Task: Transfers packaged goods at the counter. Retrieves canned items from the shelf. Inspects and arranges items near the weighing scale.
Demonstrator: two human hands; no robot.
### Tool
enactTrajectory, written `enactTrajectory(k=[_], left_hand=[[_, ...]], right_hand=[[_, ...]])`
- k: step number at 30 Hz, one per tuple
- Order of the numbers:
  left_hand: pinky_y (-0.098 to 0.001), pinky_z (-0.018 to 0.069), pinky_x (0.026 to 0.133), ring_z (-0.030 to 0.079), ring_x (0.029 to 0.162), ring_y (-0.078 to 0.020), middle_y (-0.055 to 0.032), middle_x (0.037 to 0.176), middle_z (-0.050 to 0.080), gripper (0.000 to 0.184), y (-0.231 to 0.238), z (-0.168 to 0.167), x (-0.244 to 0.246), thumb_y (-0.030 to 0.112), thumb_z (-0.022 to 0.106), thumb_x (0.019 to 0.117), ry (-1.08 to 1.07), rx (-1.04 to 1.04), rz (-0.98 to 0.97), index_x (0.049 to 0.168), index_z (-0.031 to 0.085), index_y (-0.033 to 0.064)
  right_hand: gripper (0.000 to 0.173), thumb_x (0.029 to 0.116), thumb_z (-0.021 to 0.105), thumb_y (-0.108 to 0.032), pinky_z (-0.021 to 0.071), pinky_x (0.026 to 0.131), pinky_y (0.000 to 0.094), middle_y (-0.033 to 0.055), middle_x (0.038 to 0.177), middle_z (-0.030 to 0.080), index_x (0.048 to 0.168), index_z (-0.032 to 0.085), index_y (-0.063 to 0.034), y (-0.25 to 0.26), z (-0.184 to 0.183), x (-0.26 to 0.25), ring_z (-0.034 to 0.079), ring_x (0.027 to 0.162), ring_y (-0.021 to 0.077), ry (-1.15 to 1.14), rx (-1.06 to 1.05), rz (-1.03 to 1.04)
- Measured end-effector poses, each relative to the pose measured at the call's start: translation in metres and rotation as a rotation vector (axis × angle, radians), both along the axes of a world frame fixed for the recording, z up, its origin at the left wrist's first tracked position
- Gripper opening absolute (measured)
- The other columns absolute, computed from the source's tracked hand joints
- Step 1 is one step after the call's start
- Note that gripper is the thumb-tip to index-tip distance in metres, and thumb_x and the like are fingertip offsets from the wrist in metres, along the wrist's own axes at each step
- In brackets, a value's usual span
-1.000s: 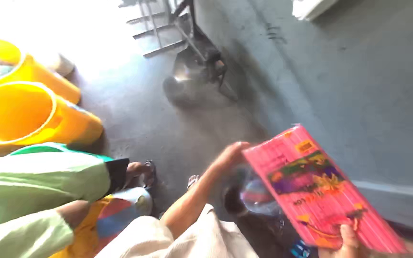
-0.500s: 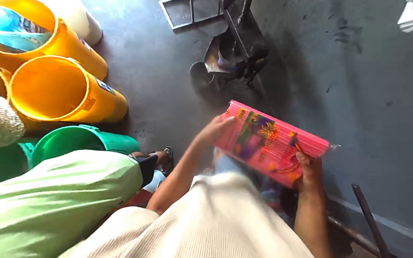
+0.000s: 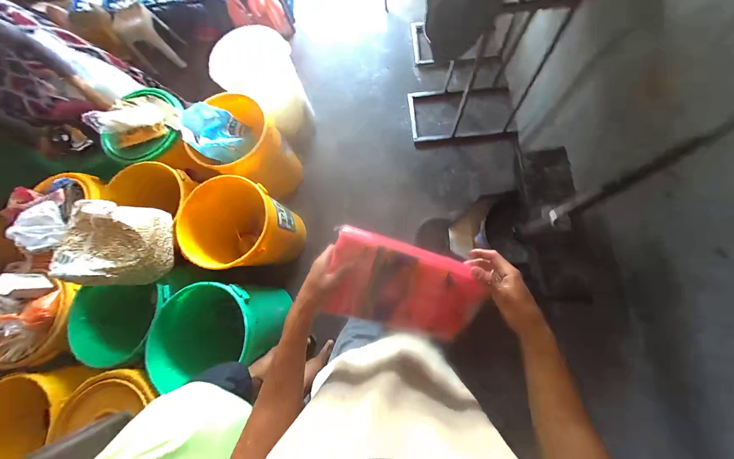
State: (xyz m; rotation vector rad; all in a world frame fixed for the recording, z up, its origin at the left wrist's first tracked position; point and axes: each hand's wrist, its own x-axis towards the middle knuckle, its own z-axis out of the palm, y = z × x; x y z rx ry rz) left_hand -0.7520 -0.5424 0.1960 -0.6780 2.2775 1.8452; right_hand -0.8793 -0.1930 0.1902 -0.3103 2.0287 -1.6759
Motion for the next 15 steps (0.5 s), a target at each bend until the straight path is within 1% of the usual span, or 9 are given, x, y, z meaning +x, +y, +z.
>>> enactTrajectory(k=[3, 5, 7, 8, 9, 11, 12, 13, 15], left_hand=[[-0.0346, 0.0625, 0.082, 0.072, 0.090, -0.0129, -0.0059, 0.105, 0.073, 0.054, -0.056, -0.009, -0.057, 0.035, 0.067, 0.0918, 0.034, 0.025, 0.141, 0.132, 0.056, 0.0003], [-0.0339, 0.0632, 0.080, 0.073, 0.088, -0.0130, -0.0051, 0.103, 0.074, 0.055, -0.100, -0.028, -0.110, 0.035, 0.069, 0.0898, 0.022, 0.079, 0.217, 0.131, 0.057, 0.0012], [-0.0344, 0.0629, 0.082, 0.073, 0.088, -0.0129, -0.0044, 0.102, 0.074, 0.054, -0.152, -0.041, -0.170, 0.035, 0.071, 0.0885, -0.033, 0.111, 0.186, 0.130, 0.058, 0.0024], [-0.0357, 0.0623, 0.084, 0.073, 0.089, -0.0134, -0.0047, 0.102, 0.074, 0.053, -0.182, -0.043, -0.210, 0.035, 0.072, 0.0896, -0.041, 0.112, 0.123, 0.129, 0.059, 0.0032], [-0.0366, 0.0618, 0.086, 0.073, 0.092, -0.0135, -0.0044, 0.104, 0.074, 0.052, -0.213, -0.041, -0.252, 0.037, 0.074, 0.0899, -0.041, 0.109, 0.042, 0.129, 0.060, 0.0053], [-0.0400, 0.0594, 0.092, 0.071, 0.098, -0.0149, -0.0050, 0.109, 0.073, 0.053, -0.269, -0.024, -0.331, 0.041, 0.074, 0.0907, -0.054, 0.066, -0.136, 0.131, 0.060, 0.0092], [-0.0417, 0.0588, 0.093, 0.071, 0.099, -0.0159, -0.0058, 0.110, 0.072, 0.053, -0.296, -0.008, -0.375, 0.042, 0.073, 0.0915, -0.038, 0.020, -0.194, 0.131, 0.060, 0.0102], [-0.0433, 0.0587, 0.092, 0.071, 0.097, -0.0171, -0.0070, 0.109, 0.072, 0.051, -0.321, 0.008, -0.422, 0.042, 0.072, 0.0931, 0.010, -0.038, -0.214, 0.132, 0.061, 0.0104], [-0.0425, 0.0591, 0.087, 0.071, 0.091, -0.0171, -0.0067, 0.104, 0.073, 0.046, -0.364, 0.034, -0.508, 0.043, 0.065, 0.0979, 0.159, -0.149, -0.081, 0.130, 0.065, 0.0101]], right_hand=[[0.050, 0.0934, 0.069, -0.033, 0.0603, 0.085, 0.0347, 0.0052, 0.110, 0.073, 0.134, 0.060, -0.0056, -0.086, -0.002, -0.117, 0.071, 0.095, 0.0134, 0.003, 0.086, 0.346], [0.055, 0.0899, 0.073, -0.039, 0.0604, 0.086, 0.0412, 0.0047, 0.109, 0.074, 0.137, 0.061, -0.0140, -0.159, -0.018, -0.187, 0.072, 0.094, 0.0158, 0.004, 0.210, 0.594], [0.060, 0.0875, 0.076, -0.045, 0.0591, 0.087, 0.0516, 0.0080, 0.108, 0.074, 0.140, 0.059, -0.0222, -0.233, -0.034, -0.243, 0.072, 0.095, 0.0225, 0.017, 0.361, 0.795], [0.064, 0.0853, 0.079, -0.046, 0.0578, 0.088, 0.0560, 0.0099, 0.109, 0.074, 0.141, 0.058, -0.0236, -0.270, -0.035, -0.276, 0.072, 0.097, 0.0261, 0.026, 0.412, 0.857], [0.068, 0.0832, 0.081, -0.046, 0.0571, 0.089, 0.0573, 0.0097, 0.109, 0.074, 0.143, 0.056, -0.0252, -0.304, -0.034, -0.308, 0.072, 0.099, 0.0267, 0.015, 0.441, 0.904], [0.074, 0.0809, 0.083, -0.042, 0.0578, 0.091, 0.0545, 0.0081, 0.111, 0.073, 0.145, 0.051, -0.0243, -0.354, -0.032, -0.360, 0.072, 0.101, 0.0240, -0.030, 0.398, 0.910], [0.073, 0.0802, 0.084, -0.038, 0.0584, 0.091, 0.0526, 0.0076, 0.111, 0.073, 0.144, 0.052, -0.0216, -0.371, -0.029, -0.388, 0.072, 0.101, 0.0225, -0.018, 0.349, 0.850], [0.071, 0.0800, 0.084, -0.032, 0.0587, 0.091, 0.0511, 0.0081, 0.112, 0.073, 0.142, 0.053, -0.0167, -0.385, -0.025, -0.419, 0.071, 0.101, 0.0218, 0.008, 0.283, 0.764], [0.068, 0.0828, 0.083, -0.026, 0.0585, 0.096, 0.0464, 0.0088, 0.117, 0.072, 0.141, 0.053, -0.0080, -0.407, -0.014, -0.479, 0.070, 0.106, 0.0186, 0.036, 0.169, 0.596]])
